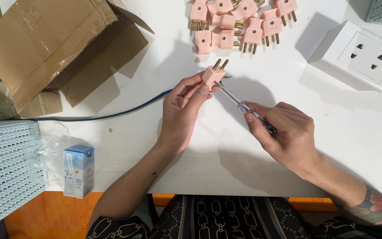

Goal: The person uses a screwdriver to disassemble an electrical plug, attaches wiring to the internal contact pins, and then fastens the plastic casing back together with a screw.

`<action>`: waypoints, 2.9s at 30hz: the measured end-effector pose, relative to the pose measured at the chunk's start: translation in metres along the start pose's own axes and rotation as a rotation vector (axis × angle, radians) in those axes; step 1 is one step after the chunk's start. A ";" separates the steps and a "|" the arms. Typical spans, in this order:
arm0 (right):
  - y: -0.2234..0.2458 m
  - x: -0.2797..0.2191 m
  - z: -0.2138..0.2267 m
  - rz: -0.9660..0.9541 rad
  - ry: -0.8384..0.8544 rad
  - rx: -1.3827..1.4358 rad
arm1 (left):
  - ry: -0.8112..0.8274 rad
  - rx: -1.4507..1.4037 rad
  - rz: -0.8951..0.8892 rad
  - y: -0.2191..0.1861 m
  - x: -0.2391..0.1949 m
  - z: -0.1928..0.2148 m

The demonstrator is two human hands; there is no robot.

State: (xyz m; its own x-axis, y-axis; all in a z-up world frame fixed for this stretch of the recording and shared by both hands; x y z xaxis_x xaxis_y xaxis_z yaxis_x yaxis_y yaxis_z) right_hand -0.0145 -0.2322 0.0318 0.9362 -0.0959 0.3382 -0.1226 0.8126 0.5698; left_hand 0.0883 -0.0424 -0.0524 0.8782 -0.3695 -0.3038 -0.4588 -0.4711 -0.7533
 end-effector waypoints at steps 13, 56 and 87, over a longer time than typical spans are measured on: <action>-0.029 0.005 -0.024 -0.224 0.176 0.204 | 0.110 0.267 -0.476 -0.028 -0.017 -0.016; -0.060 -0.006 -0.042 -0.009 0.099 0.445 | 0.390 0.438 -1.138 -0.073 -0.076 -0.056; -0.068 -0.021 -0.050 0.044 0.150 0.428 | 0.428 0.415 -1.139 -0.060 -0.081 -0.053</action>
State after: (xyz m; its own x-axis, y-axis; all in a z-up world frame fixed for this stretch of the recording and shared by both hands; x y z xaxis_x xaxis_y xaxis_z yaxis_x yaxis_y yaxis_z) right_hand -0.0097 -0.2563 -0.0515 0.9604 0.0431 0.2751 -0.2591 0.5001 0.8263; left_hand 0.0374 -0.0263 0.0487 0.5965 -0.1885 0.7801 0.6618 -0.4343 -0.6110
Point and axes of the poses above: each hand's wrist, its own x-axis towards the middle knuckle, its own z-axis out of the back of the hand, y = z × x, the point moved 10 cm from there along x, towards the middle knuckle, and after that the axes turned 15 degrees about -x, right-handed, at the moved point
